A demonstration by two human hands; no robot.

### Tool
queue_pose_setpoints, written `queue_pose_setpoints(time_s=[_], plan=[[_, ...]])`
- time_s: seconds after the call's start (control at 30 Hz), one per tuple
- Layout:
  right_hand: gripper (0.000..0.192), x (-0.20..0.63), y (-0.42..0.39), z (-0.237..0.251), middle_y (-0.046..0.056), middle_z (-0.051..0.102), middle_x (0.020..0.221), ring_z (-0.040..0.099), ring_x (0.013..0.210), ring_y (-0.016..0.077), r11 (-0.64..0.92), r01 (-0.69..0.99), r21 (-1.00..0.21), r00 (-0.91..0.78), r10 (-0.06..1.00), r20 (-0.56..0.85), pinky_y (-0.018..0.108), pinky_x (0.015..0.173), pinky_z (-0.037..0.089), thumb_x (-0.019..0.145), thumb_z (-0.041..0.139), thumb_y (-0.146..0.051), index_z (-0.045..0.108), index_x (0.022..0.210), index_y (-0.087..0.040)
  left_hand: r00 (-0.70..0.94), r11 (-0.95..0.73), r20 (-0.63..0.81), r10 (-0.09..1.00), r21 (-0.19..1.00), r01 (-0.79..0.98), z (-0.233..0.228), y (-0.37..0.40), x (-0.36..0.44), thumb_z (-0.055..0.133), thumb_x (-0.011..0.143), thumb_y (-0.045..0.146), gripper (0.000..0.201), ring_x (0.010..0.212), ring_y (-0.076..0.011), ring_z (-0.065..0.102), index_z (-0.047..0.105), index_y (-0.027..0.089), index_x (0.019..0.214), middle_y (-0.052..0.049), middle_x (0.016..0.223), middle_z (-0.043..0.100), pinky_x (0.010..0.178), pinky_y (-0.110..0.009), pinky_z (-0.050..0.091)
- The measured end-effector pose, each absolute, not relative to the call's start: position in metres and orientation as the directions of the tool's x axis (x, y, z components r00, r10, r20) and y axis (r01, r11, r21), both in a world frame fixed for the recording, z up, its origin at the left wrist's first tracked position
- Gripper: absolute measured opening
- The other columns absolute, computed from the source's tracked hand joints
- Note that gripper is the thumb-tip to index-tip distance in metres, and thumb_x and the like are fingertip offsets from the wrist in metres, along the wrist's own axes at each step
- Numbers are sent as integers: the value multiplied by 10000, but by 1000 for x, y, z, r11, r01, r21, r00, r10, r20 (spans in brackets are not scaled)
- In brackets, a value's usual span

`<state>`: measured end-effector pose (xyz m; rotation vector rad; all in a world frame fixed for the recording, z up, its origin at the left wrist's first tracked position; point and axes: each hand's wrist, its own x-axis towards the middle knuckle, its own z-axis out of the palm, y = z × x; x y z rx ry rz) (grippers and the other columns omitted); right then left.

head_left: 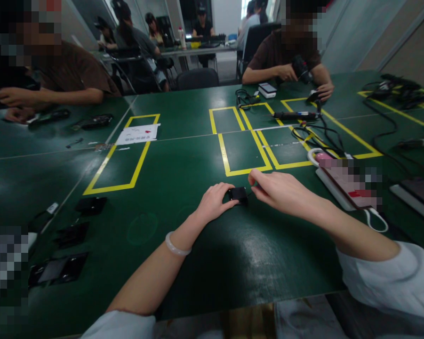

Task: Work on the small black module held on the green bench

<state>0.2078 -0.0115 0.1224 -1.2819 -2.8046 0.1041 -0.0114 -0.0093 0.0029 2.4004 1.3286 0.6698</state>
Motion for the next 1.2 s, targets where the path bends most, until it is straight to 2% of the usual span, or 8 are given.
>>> queue_pose_setpoints(time_s=[0.17,0.3,0.47,0.67,0.77,0.87,1.07,1.2], plan=[[203,206,-10,122,24,651,729,593,624,180,636,768,-74,-635,772,32,266,530,231,944,380,-383,483,960,-208,461,-516,239,855,490,702,3,-9,-12,573,864,459,381,1010,-231,572,530,216,1153,-58,1077,611,872,-373,451],[174,207,-8,120,25,648,715,590,599,178,640,768,-30,-639,769,29,266,515,214,947,368,-330,483,979,-203,463,-518,241,853,489,702,4,-10,-12,566,868,464,376,1004,-227,576,533,210,1143,-56,1081,609,867,-366,453],[119,208,-7,122,39,664,812,606,654,167,654,752,-83,-654,756,40,258,524,245,931,378,-259,470,973,-197,464,-521,243,852,487,701,4,-10,-12,573,865,455,373,1005,-224,574,537,211,1145,-56,1084,609,871,-367,451],[223,204,-8,121,38,665,734,609,633,191,626,780,-17,-625,780,19,272,523,214,943,381,-387,506,974,-205,458,-515,241,856,490,704,3,-10,-12,577,862,458,380,1006,-231,572,533,215,1150,-60,1079,612,872,-376,452],[203,203,-7,120,45,674,742,614,631,189,623,782,2,-623,782,17,274,523,209,947,362,-330,514,981,-200,459,-517,242,855,486,705,3,-9,-12,576,862,459,377,1005,-231,573,532,213,1145,-58,1079,612,866,-372,453],[183,204,-8,120,43,673,758,620,651,183,640,768,-33,-639,768,42,265,537,237,933,362,-274,491,1031,-190,455,-517,249,855,478,710,2,-9,-12,584,860,451,369,996,-228,572,531,214,1138,-53,1072,611,861,-364,452],[204,205,-8,119,41,672,761,617,650,193,649,760,-18,-648,760,47,273,537,229,944,368,-357,498,973,-201,460,-520,246,853,475,710,3,-9,-11,582,861,453,377,990,-228,577,530,211,1146,-54,1070,611,861,-364,454],[176,205,-7,117,39,672,764,617,646,192,649,761,-9,-648,761,30,275,532,228,944,362,-307,492,995,-199,458,-516,241,855,479,710,4,-10,-11,573,865,459,371,994,-231,578,532,215,1141,-57,1074,611,861,-367,454]])
